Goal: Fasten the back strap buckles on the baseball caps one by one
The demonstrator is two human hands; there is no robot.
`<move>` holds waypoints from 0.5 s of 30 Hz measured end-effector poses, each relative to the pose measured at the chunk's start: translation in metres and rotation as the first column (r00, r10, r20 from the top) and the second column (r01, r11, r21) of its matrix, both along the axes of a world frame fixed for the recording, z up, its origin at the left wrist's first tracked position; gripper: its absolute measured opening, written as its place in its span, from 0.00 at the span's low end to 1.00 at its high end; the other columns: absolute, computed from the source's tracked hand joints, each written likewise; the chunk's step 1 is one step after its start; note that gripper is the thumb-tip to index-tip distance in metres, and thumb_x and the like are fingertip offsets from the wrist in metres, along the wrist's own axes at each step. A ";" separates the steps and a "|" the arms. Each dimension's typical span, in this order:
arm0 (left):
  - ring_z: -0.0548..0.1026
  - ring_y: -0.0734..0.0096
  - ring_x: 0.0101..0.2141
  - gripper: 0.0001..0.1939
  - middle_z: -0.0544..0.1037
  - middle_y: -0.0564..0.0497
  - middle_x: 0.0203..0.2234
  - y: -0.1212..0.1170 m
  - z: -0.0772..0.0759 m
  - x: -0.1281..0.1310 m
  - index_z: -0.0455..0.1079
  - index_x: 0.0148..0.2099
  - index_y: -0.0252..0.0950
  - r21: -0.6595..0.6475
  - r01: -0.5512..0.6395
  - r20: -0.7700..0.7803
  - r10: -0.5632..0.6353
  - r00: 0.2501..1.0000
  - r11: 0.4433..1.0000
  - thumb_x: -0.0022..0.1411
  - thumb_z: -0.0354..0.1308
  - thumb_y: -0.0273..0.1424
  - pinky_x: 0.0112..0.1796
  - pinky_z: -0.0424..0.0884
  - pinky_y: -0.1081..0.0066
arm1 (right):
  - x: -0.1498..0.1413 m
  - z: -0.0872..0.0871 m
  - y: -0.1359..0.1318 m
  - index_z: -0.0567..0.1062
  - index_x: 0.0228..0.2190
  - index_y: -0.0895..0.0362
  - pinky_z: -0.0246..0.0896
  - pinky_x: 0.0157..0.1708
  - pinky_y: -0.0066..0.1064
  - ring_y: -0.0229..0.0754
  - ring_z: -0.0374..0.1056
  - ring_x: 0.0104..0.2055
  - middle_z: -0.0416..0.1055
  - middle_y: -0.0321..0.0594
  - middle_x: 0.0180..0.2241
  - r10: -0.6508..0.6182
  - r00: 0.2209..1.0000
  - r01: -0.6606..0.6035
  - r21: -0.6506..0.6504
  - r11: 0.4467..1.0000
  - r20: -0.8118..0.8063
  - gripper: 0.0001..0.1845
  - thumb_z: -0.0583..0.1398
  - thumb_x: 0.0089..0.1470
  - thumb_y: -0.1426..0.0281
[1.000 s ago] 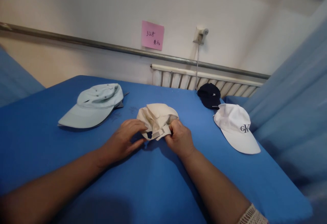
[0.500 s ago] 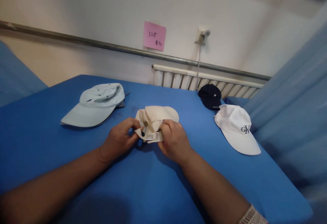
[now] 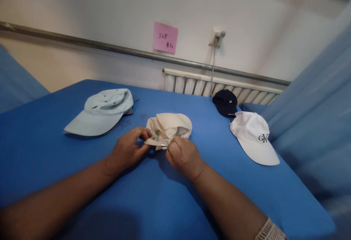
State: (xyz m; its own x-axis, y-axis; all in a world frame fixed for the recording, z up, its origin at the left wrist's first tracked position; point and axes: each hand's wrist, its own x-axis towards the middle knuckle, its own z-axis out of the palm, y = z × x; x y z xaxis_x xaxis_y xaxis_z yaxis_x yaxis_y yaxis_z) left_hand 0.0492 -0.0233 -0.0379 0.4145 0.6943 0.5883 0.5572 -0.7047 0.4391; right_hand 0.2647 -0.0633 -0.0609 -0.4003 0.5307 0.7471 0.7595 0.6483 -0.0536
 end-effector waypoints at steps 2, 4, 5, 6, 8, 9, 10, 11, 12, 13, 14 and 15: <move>0.76 0.66 0.37 0.03 0.77 0.50 0.34 -0.001 0.000 0.000 0.66 0.38 0.38 -0.024 0.047 0.009 -0.046 0.999 0.999 0.59 0.56 0.26 0.42 0.70 0.66 | 0.001 0.000 0.000 0.67 0.28 0.54 0.62 0.30 0.31 0.40 0.64 0.28 0.67 0.38 0.25 -0.003 1.000 0.002 -0.016 1.000 -0.022 0.08 0.54 0.56 0.77; 0.76 0.66 0.38 0.05 0.78 0.50 0.36 -0.003 0.002 0.001 0.67 0.39 0.38 -0.045 0.107 -0.012 -0.108 0.994 0.993 0.59 0.55 0.25 0.42 0.70 0.66 | 0.003 0.001 -0.001 0.68 0.33 0.55 0.61 0.28 0.30 0.39 0.64 0.26 0.66 0.37 0.25 -0.014 0.998 0.013 -0.017 1.000 -0.060 0.07 0.54 0.56 0.78; 0.75 0.66 0.39 0.07 0.77 0.49 0.37 -0.004 0.003 0.001 0.67 0.41 0.38 -0.052 0.138 -0.036 -0.140 0.990 0.989 0.59 0.55 0.25 0.42 0.70 0.66 | 0.004 0.001 -0.001 0.69 0.37 0.56 0.60 0.28 0.30 0.39 0.64 0.26 0.66 0.37 0.25 -0.023 0.997 0.022 -0.011 1.000 -0.074 0.08 0.54 0.55 0.78; 0.75 0.66 0.39 0.08 0.77 0.49 0.37 -0.004 0.005 0.001 0.67 0.42 0.38 -0.053 0.166 -0.061 -0.169 0.984 0.985 0.60 0.55 0.24 0.42 0.70 0.66 | 0.006 0.002 -0.001 0.68 0.41 0.57 0.60 0.28 0.30 0.39 0.65 0.25 0.67 0.36 0.25 -0.033 0.996 0.032 -0.003 0.999 -0.080 0.11 0.54 0.55 0.78; 0.73 0.66 0.39 0.10 0.76 0.49 0.36 -0.005 0.007 0.002 0.67 0.43 0.38 -0.044 0.209 -0.107 -0.212 0.971 0.977 0.60 0.54 0.23 0.42 0.69 0.66 | 0.008 0.002 0.000 0.67 0.46 0.59 0.61 0.30 0.30 0.39 0.65 0.26 0.68 0.37 0.26 -0.048 0.997 0.048 0.009 0.999 -0.064 0.16 0.54 0.55 0.78; 0.73 0.66 0.38 0.10 0.76 0.49 0.36 -0.005 0.007 0.003 0.67 0.43 0.38 -0.033 0.219 -0.119 -0.222 0.968 0.975 0.60 0.53 0.22 0.42 0.69 0.66 | 0.009 0.002 0.000 0.67 0.48 0.59 0.62 0.31 0.31 0.40 0.66 0.27 0.69 0.37 0.27 -0.053 0.998 0.054 0.011 0.998 -0.045 0.17 0.54 0.55 0.78; 0.72 0.66 0.38 0.10 0.76 0.49 0.35 -0.004 0.007 0.003 0.67 0.41 0.38 -0.017 0.219 -0.122 -0.219 0.968 0.976 0.59 0.53 0.21 0.41 0.68 0.66 | 0.010 0.002 0.000 0.67 0.48 0.59 0.62 0.32 0.31 0.41 0.67 0.28 0.70 0.38 0.27 -0.059 0.998 0.059 0.010 0.998 -0.023 0.18 0.54 0.55 0.78; 0.71 0.66 0.37 0.09 0.75 0.50 0.34 -0.004 0.007 0.004 0.67 0.40 0.38 0.005 0.206 -0.117 -0.204 0.972 0.979 0.59 0.52 0.20 0.41 0.68 0.66 | 0.010 0.002 -0.001 0.67 0.48 0.59 0.62 0.32 0.32 0.41 0.67 0.29 0.71 0.39 0.28 -0.064 0.998 0.064 0.004 0.998 0.001 0.18 0.54 0.55 0.77; 0.70 0.66 0.36 0.09 0.74 0.50 0.33 -0.004 0.006 0.004 0.66 0.38 0.38 0.033 0.180 -0.107 -0.176 0.979 0.983 0.58 0.52 0.19 0.40 0.68 0.66 | 0.010 0.002 -0.001 0.68 0.48 0.59 0.62 0.33 0.33 0.42 0.68 0.30 0.71 0.40 0.29 -0.065 0.998 0.065 -0.002 0.998 0.027 0.18 0.55 0.55 0.77; 0.70 0.66 0.35 0.09 0.74 0.50 0.32 -0.004 0.005 0.004 0.65 0.37 0.37 0.064 0.145 -0.092 -0.139 0.986 0.987 0.58 0.51 0.19 0.39 0.67 0.66 | 0.010 0.003 -0.001 0.69 0.48 0.58 0.62 0.33 0.33 0.42 0.68 0.31 0.72 0.41 0.30 -0.065 0.997 0.065 -0.004 0.998 0.051 0.19 0.55 0.54 0.77; 0.69 0.67 0.34 0.08 0.73 0.50 0.31 -0.004 0.004 0.005 0.65 0.35 0.37 0.093 0.109 -0.073 -0.102 0.992 0.990 0.58 0.51 0.19 0.38 0.67 0.66 | 0.009 0.003 -0.001 0.70 0.48 0.58 0.62 0.33 0.33 0.43 0.67 0.31 0.72 0.42 0.31 -0.062 0.996 0.062 0.000 0.998 0.070 0.19 0.55 0.54 0.77; 0.68 0.67 0.33 0.08 0.72 0.51 0.30 -0.004 0.003 0.005 0.64 0.34 0.37 0.114 0.076 -0.056 -0.070 0.996 0.991 0.57 0.51 0.19 0.37 0.67 0.66 | 0.009 0.004 -0.002 0.70 0.48 0.58 0.62 0.32 0.33 0.43 0.67 0.31 0.72 0.43 0.31 -0.056 0.995 0.055 0.009 0.998 0.082 0.19 0.55 0.54 0.76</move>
State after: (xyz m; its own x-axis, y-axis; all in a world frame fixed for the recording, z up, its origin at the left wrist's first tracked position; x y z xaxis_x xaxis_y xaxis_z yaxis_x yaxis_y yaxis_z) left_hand 0.0540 -0.0276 -0.0350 0.4934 0.5897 0.6394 0.5224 -0.7887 0.3241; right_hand 0.2733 -0.0650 -0.0567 -0.4306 0.5488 0.7165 0.7961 0.6050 0.0151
